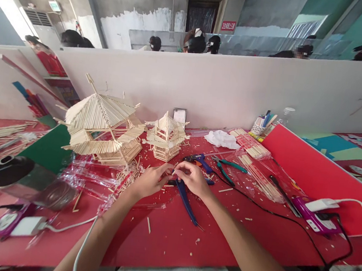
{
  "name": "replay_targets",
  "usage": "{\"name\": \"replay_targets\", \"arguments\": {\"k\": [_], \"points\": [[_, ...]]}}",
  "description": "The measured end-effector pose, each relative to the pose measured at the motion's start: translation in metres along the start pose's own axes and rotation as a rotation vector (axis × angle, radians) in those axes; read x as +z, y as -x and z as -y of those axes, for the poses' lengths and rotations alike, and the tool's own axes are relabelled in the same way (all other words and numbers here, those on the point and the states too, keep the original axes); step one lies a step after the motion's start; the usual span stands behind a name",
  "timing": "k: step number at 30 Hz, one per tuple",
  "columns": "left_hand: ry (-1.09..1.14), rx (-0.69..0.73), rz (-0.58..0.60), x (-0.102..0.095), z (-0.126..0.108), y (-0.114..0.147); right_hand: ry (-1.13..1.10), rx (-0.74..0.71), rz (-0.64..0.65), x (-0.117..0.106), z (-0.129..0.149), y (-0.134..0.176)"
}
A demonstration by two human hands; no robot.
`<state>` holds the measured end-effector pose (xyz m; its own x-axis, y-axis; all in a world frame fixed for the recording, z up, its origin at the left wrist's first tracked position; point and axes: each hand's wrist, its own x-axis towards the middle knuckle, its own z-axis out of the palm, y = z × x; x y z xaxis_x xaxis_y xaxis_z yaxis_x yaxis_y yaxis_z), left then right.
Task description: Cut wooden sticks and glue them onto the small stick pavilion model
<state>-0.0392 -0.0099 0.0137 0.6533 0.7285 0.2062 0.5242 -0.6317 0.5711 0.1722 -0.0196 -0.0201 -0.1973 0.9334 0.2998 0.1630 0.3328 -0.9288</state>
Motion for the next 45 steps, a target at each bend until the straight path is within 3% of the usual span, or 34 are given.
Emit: {"name": "replay_targets", "arguments": {"k": [10, 19, 26, 35, 40, 45], "points": [[0.184, -0.009, -0.094, 0.002, -0.006, -0.002, -0.085, 0.028, -0.123, 0.0, -0.001, -0.003], [-0.176, -0.197, -0.144, -0.008, 0.02, -0.001, 0.028, 0.008, -0.329, -0.043, 0.003, -0.012], [-0.294, -0.237, -0.048, -0.018, 0.025, 0.0, 0.35, -0.047, -0.22, -0.051, 0.006, -0.008], [-0.395, -0.271, -0.02, -0.017, 0.036, 0.0, 0.494, -0.04, -0.163, -0.051, -0.001, -0.008], [-0.293, -0.142, -0.104, -0.016, 0.053, 0.0, 0.521, 0.001, -0.141, -0.05, -0.005, -0.008], [-0.19, -0.132, -0.042, -0.012, 0.063, 0.002, 0.512, 0.0, -0.136, -0.044, -0.008, -0.008]]}}
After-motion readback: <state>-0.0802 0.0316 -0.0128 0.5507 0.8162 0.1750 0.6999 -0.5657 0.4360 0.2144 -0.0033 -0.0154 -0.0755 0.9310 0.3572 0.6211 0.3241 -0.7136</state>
